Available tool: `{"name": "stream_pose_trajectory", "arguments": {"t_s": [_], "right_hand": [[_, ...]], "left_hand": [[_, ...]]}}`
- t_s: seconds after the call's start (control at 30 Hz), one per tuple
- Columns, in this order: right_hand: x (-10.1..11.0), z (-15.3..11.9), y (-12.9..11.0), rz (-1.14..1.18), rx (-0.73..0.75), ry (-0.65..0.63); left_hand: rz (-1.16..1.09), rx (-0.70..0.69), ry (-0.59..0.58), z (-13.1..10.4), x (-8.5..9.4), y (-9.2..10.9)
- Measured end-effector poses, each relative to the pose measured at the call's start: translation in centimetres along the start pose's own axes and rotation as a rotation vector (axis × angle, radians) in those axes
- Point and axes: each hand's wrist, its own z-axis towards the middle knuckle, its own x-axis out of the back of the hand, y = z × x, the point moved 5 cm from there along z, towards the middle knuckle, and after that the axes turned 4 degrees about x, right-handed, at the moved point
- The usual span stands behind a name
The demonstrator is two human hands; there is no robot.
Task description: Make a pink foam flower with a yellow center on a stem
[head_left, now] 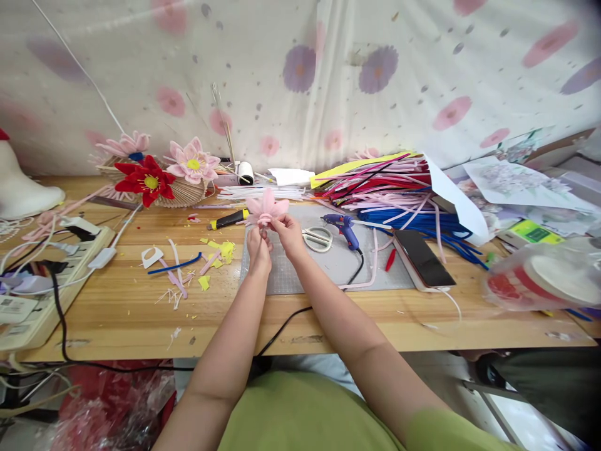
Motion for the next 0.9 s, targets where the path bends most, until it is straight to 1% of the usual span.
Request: {"name": "stream_pose_trajectory", "arguments": {"t_s": [0.1,0.23,0.3,0.37,0.43,0.57,0.63,0.8,0.9], "right_hand": [[0.2,0.0,0.1,-0.079,0.032,-0.007],[0.3,-0.3,-0.9,-0.179,0.060,-0.050],[0.2,-0.7,-1.5,-0.229,0.091,-0.095],[0.1,-1.1,-2.0,-0.279,0.119,-0.144],[0.1,-1.4,-2.2,-0.319,0.165,-0.170],[0.5,-1.8,-2.7,-0.344,0.270,-0.143],[0.5,-1.8,-3.0,-0.344,0.279,-0.137],[0.1,-1.7,-4.1,-0.331,0.313,-0.147],[0.3,-1.4,-3.8,-0.276,0.286,-0.113]], "left_hand": [[0.017,-0.043,0.019,0.0,0.2,0.1],[-0.024,-0.068,-0.136,0.4,-0.4,-0.4],[-0.083,-0.088,-0.173,0.8,-0.4,-0.5],[-0.115,-0.084,-0.164,1.1,-0.1,-0.6],[-0.101,-0.081,-0.155,1.4,0.1,-0.6],[-0.039,-0.116,-0.165,1.4,0.2,-0.5],[-0.007,-0.123,-0.164,1.3,0.1,-0.5],[0.071,-0.117,-0.109,0.9,0.0,-0.4],[0.059,-0.088,-0.108,0.7,-0.2,0.0]]}}
